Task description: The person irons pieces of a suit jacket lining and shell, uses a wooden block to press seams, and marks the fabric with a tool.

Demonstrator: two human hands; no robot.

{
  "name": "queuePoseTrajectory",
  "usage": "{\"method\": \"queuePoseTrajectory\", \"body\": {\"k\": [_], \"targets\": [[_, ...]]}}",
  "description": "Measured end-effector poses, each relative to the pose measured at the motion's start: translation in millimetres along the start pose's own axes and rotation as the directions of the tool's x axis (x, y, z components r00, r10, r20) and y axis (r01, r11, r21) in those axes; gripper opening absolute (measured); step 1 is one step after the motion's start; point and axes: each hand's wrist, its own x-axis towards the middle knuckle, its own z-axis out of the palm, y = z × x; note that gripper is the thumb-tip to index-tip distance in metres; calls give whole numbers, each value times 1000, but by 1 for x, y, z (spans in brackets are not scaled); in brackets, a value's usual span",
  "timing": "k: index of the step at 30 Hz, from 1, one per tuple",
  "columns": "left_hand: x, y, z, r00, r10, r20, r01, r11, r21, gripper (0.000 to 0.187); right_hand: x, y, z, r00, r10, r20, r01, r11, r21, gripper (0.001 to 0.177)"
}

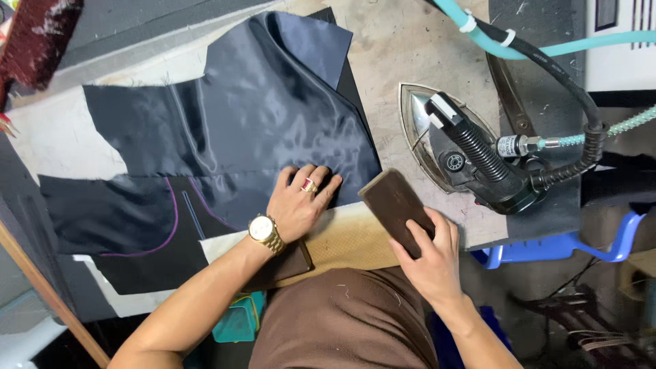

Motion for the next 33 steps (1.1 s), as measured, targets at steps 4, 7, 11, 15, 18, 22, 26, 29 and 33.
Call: {"method": "queuePoseTrajectory", "body": {"k": [4,7,11,15,18,22,26,29,33], "targets": [[1,1,-5,992,-11,-122,17,999,51,34,-17,15,-24,950,178,256,-292,797,529,42],[4,7,-1,980,-24,-197,31,999,31,22,-36,26,-25,875,184,448,-481,435,761,28],[-3,6,24,967,-35,-250,41,999,15,28,-54,13,-6,895,233,380,-364,-110,925,15],[-3,10,22,973,-93,-212,98,995,15,28,-21,-57,-49,947,143,288,-186,-485,854,23],[-1,12,21,962,-130,-240,120,991,-56,27,-3,-80,-73,956,91,277,-188,-536,823,15],[13,32,-16,927,-297,-231,174,882,-439,19,-62,6,-5,946,127,299,-207,-473,856,6],[35,60,-67,950,-306,65,115,148,-982,22,-63,-2,-8,937,150,315,-242,-369,897,14],[44,71,-84,970,-194,144,157,51,-986,22,-84,33,16,935,113,337,-293,-292,910,20],[40,85,-64,891,-246,381,389,-18,-921,19,-90,56,29,934,52,354,-350,-74,934,28]]}}
